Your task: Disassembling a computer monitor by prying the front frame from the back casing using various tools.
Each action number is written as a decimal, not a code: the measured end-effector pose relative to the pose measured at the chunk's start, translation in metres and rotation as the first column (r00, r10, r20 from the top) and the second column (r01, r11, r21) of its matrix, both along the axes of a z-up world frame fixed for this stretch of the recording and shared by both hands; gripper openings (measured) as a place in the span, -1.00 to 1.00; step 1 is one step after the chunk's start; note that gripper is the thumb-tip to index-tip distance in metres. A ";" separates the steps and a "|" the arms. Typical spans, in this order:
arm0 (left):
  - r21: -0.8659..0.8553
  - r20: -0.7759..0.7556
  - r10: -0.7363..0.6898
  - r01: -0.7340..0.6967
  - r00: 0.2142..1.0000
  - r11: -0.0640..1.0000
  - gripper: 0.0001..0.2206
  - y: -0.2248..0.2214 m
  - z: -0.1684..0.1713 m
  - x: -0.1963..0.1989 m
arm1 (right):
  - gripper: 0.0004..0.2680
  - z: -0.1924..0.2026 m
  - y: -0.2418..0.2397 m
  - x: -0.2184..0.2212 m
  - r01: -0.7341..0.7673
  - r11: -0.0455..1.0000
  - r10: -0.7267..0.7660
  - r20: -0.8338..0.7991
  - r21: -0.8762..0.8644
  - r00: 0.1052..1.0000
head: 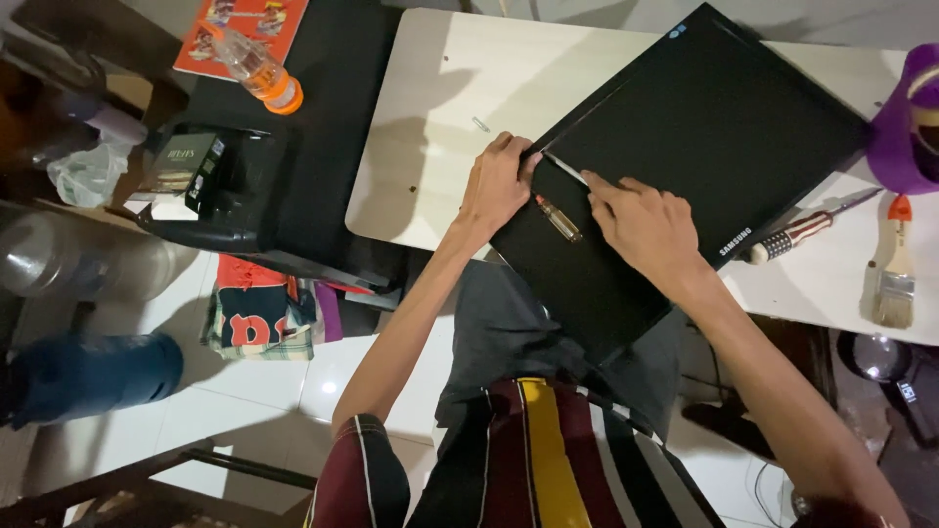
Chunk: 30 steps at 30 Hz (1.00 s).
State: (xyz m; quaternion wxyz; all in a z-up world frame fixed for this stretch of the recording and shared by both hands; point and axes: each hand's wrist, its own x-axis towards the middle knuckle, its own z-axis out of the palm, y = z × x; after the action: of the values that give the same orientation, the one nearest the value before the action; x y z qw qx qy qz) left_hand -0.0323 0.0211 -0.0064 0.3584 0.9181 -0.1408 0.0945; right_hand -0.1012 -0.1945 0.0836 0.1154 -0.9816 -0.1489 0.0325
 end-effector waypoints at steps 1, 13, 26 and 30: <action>0.000 0.003 -0.003 0.003 1.000 1.000 -0.77 0.000 -0.003 0.002 | -0.74 -0.001 0.001 0.001 0.003 1.000 -0.003 0.003 0.000 1.000; 0.050 -0.029 0.003 -0.001 1.000 0.999 -0.74 -0.002 -0.010 0.007 | -0.70 0.006 0.020 0.004 -0.075 0.977 0.081 0.026 -0.198 0.996; 0.008 -0.036 0.013 -0.013 0.999 1.000 -0.76 -0.002 -0.014 0.008 | -0.70 -0.019 0.023 0.004 -0.156 0.977 0.162 0.030 -0.148 0.986; 0.027 -0.046 0.016 -0.015 0.999 1.000 -0.76 -0.003 -0.004 0.004 | -0.74 -0.041 0.021 0.000 -0.125 0.941 0.206 0.239 -0.314 0.949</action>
State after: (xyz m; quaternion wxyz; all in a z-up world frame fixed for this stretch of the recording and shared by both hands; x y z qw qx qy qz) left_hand -0.0288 0.0179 -0.0100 0.3484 0.9258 -0.1265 0.0742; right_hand -0.1014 -0.1740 0.0422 -0.0565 -0.9668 -0.2395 -0.0692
